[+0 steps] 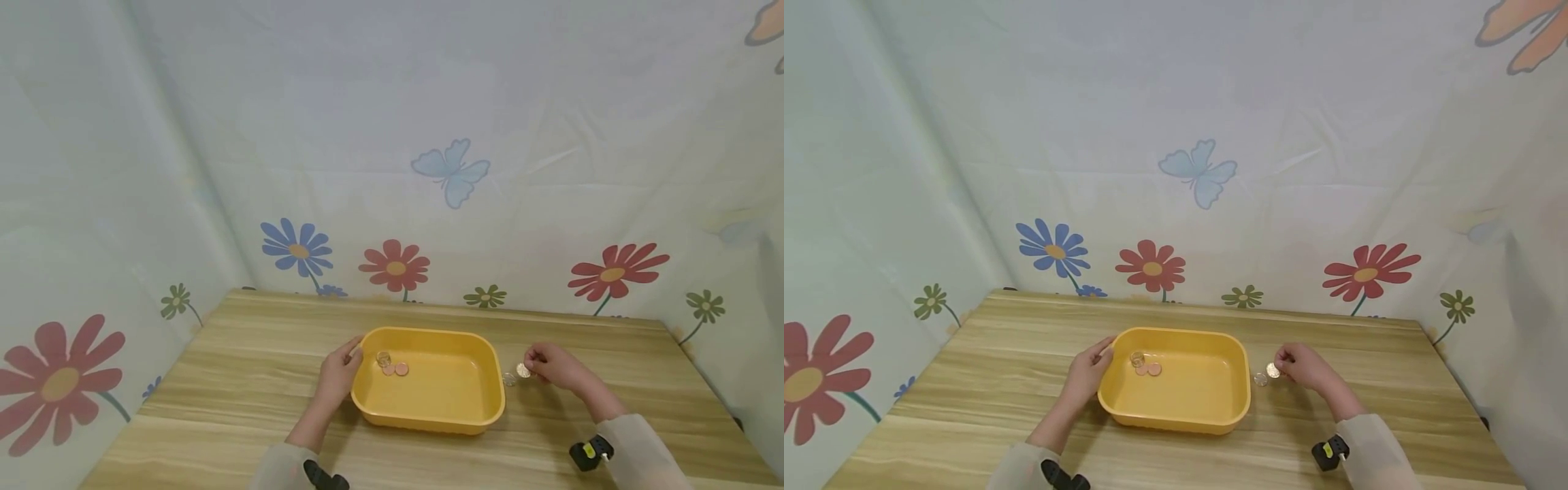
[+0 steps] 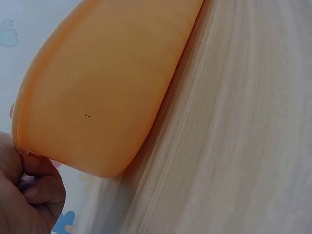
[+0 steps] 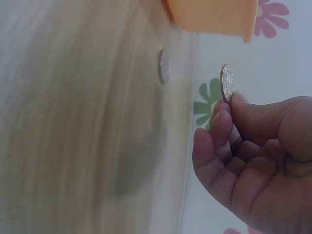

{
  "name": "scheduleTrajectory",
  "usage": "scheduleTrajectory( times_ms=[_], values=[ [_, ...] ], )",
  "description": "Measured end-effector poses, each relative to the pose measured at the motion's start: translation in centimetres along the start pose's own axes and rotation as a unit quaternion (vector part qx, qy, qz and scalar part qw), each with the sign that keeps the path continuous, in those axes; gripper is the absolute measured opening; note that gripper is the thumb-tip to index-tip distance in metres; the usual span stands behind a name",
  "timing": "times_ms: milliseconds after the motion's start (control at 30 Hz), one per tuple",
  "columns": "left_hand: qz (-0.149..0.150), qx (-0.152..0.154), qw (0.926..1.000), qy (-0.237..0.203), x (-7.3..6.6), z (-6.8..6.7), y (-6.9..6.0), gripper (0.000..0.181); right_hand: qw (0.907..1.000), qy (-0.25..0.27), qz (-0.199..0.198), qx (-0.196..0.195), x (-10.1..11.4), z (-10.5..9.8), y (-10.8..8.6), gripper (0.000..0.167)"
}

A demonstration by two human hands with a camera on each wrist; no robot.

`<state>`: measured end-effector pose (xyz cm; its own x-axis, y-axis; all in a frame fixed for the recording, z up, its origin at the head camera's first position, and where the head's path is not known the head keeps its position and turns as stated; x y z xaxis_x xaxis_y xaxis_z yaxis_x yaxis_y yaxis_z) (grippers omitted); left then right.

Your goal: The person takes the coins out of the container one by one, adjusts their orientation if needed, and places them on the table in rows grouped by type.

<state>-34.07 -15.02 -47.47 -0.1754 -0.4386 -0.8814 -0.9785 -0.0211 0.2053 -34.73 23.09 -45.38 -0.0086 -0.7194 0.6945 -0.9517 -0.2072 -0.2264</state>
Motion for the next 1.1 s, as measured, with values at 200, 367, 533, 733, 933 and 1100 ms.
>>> scheduleTrajectory(
  times_ms=[200, 367, 533, 733, 933, 1100],
  values=[
    [0.001, -0.003, 1.0, 0.002, 0.0, -0.1, -0.1, 0.041, 0.9999, -0.013, 0.01, -0.004, -1.1, 0.0, 0.0, 0.014],
    [0.0, 0.001, 1.0, 0.007, 0.0, -0.1, -0.2, 0.042, 0.9994, -0.005, 0.033, -0.005, -2.2, 0.1, 0.1, 0.014],
    [0.003, -0.008, 1.0, 0.005, 0.2, -0.2, -0.1, 0.041, 0.9992, 0.003, 0.039, -0.001, -2.6, 0.1, 0.2, 0.015],
    [0.011, -0.014, 0.9998, 0.008, 0.3, -0.3, 0.0, 0.04, 0.9984, -0.026, 0.05, -0.008, -2.9, 0.0, 0.4, 0.015],
    [0.009, -0.01, 0.9999, 0.008, 0.4, -0.2, -0.1, 0.041, 0.9958, -0.056, 0.068, -0.023, -3.3, -0.2, 0.6, 0.015],
    [0.008, -0.007, 0.9999, 0.002, 0.4, -0.2, -0.2, 0.041, 0.9946, -0.07, 0.071, -0.028, -3.5, -0.2, 0.7, 0.015]
  ],
)
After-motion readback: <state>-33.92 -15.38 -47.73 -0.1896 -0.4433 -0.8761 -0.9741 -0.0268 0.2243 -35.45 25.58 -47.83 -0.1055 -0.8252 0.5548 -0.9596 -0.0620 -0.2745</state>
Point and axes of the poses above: each hand's wrist, its own y-axis towards the middle knuckle, its own z-axis out of the palm, x = y × z, the point moved 10 cm from there along y, towards the middle knuckle, and after that the axes turned 11 degrees about z, right-handed, at the moved point
